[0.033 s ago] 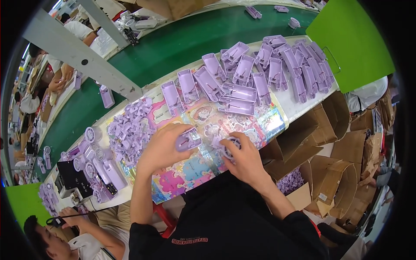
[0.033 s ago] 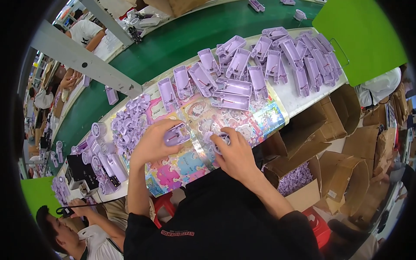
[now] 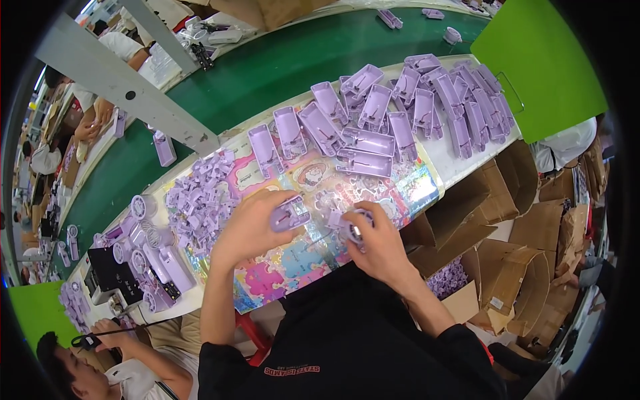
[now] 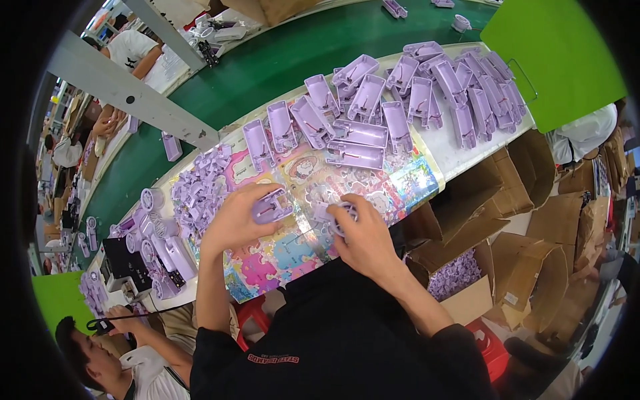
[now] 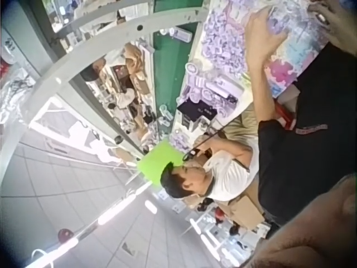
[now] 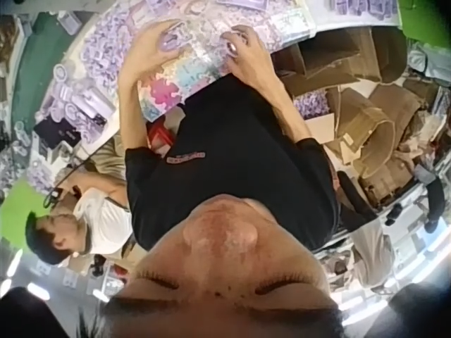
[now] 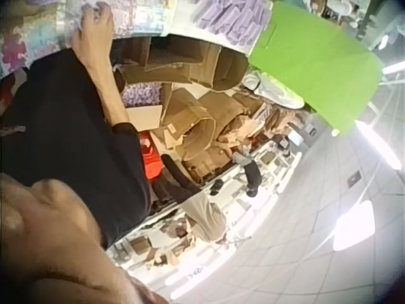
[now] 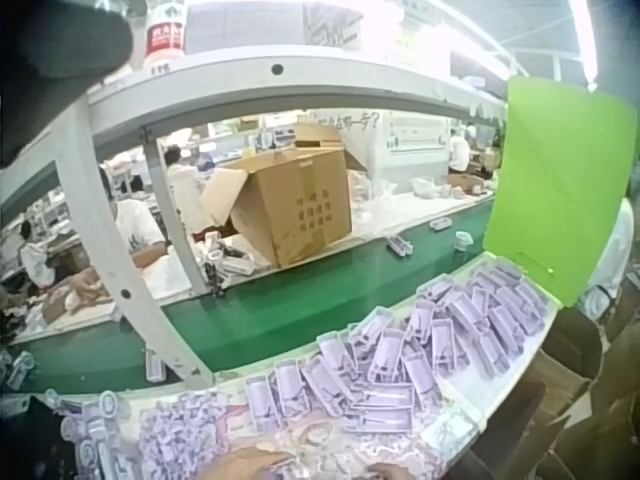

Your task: The person assembles small purple handheld fans by hand, attaching motor units, fan blades, and plastic components to purple fan casings, then applying stickers.

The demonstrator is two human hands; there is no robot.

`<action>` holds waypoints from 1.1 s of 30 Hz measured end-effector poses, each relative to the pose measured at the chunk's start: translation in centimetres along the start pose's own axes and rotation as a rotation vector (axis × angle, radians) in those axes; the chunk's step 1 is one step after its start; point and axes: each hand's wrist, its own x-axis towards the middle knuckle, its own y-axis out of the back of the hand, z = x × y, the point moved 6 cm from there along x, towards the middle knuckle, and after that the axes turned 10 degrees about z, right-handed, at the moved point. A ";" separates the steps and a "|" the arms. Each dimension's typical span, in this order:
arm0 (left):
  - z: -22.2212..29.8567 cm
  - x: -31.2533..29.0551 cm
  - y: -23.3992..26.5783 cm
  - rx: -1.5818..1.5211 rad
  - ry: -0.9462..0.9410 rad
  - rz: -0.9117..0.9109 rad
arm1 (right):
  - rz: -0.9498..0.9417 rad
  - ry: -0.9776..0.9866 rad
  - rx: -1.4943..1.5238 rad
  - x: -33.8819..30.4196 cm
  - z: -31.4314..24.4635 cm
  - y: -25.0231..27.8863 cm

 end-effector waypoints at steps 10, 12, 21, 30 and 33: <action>1.8 0.8 -3.1 -0.083 0.011 -0.145 | 0.124 0.180 0.082 2.5 -1.9 2.8; 2.3 0.9 -3.1 -0.095 0.007 -0.153 | 0.041 0.202 0.071 2.6 -2.1 2.4; 2.4 0.5 -3.6 -0.119 -0.047 -0.022 | 0.037 0.358 -0.118 2.9 -3.6 2.4; 0.8 0.2 -4.3 -0.428 0.097 0.109 | 0.104 0.447 -0.150 3.8 -4.1 2.4; -0.7 0.9 -4.5 -0.517 0.237 0.034 | 0.209 0.370 -0.032 4.3 -2.7 2.1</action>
